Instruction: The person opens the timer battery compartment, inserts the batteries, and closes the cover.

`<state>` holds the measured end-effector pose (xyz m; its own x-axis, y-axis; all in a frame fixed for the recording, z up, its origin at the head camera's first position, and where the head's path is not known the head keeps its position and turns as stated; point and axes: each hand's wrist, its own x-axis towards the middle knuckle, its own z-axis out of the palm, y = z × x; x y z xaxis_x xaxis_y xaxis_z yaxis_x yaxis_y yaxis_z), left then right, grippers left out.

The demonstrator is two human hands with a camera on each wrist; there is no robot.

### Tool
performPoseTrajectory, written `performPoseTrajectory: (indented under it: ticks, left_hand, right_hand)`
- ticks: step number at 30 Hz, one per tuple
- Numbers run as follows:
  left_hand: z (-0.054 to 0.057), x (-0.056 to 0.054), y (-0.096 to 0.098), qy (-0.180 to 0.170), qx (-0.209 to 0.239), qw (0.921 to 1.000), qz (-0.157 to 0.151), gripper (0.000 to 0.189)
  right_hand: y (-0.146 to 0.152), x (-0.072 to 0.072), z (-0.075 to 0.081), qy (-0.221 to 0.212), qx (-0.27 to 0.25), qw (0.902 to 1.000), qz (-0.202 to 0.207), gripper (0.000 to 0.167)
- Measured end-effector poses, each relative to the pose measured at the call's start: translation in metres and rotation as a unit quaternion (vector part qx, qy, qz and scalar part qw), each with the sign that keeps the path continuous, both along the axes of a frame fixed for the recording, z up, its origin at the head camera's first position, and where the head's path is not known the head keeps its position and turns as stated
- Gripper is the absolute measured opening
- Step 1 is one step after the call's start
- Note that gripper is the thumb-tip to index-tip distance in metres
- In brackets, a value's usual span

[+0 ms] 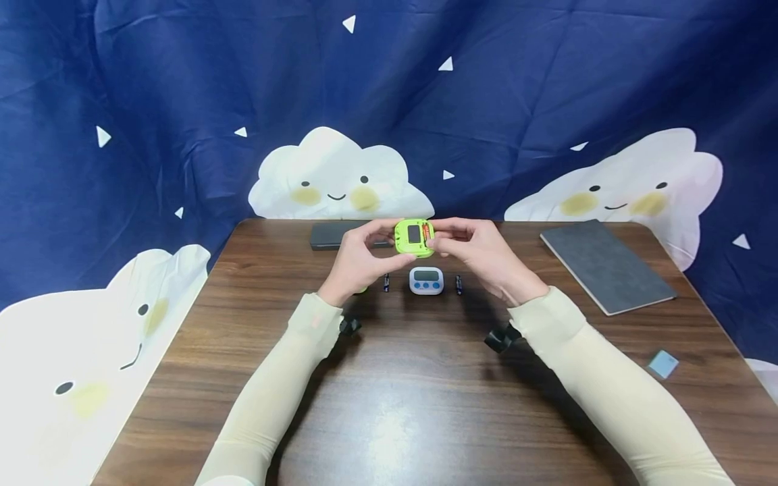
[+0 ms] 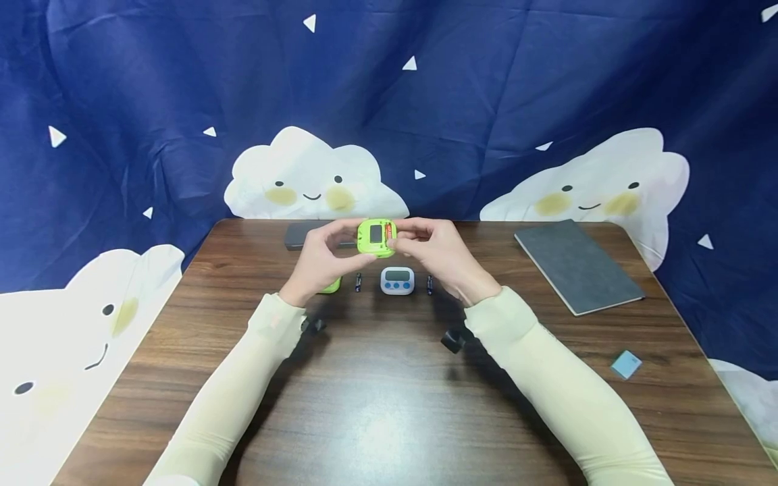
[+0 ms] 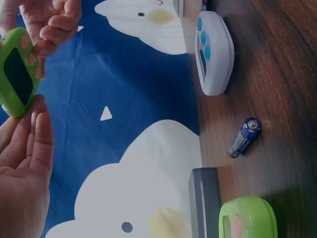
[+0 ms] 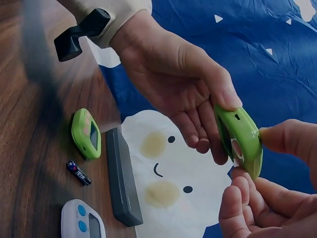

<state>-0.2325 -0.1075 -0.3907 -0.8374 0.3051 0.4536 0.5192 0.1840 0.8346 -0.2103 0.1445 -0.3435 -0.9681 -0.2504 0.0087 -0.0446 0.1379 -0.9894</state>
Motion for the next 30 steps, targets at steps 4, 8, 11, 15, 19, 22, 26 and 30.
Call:
performPoseTrajectory:
  ticks: [4, 8, 11, 15, 19, 22, 26, 30]
  left_hand:
    - [-0.001, 0.0, -0.001, -0.002, -0.005, 1.0, 0.004, 0.06]
    - [-0.002, -0.001, -0.002, -0.003, -0.005, 1.0, 0.008, 0.061]
    - [-0.002, -0.001, -0.002, -0.005, 0.0, 1.0, 0.007, 0.06]
    - [-0.001, -0.001, -0.002, -0.008, 0.004, 1.0, 0.004, 0.06]
    - [0.0, -0.001, -0.002, -0.009, 0.008, 0.9999, 0.006, 0.059]
    - [0.0, -0.001, -0.003, -0.013, 0.016, 0.9998, 0.007, 0.058]
    - [0.001, -0.002, -0.006, -0.018, 0.028, 0.9994, 0.007, 0.058]
    - [0.002, -0.003, -0.007, -0.018, 0.036, 0.9992, 0.005, 0.058]
  right_hand:
    - [-0.003, -0.001, 0.0, -0.009, 0.0, 0.9999, -0.009, 0.043]
    - [-0.004, -0.002, 0.0, -0.014, -0.001, 0.9998, -0.014, 0.043]
    - [-0.003, -0.002, 0.0, -0.015, 0.004, 0.9998, -0.012, 0.043]
    - [0.001, 0.0, 0.003, -0.01, 0.017, 0.9998, -0.01, 0.045]
    - [0.014, 0.006, 0.006, 0.005, 0.036, 0.9992, -0.015, 0.048]
    - [0.031, 0.01, 0.001, 0.02, 0.043, 0.9989, -0.009, 0.05]
    - [0.059, 0.015, -0.014, 0.031, 0.068, 0.9972, 0.001, 0.053]
    - [0.09, 0.024, -0.027, 0.035, 0.134, 0.9903, -0.005, 0.056]
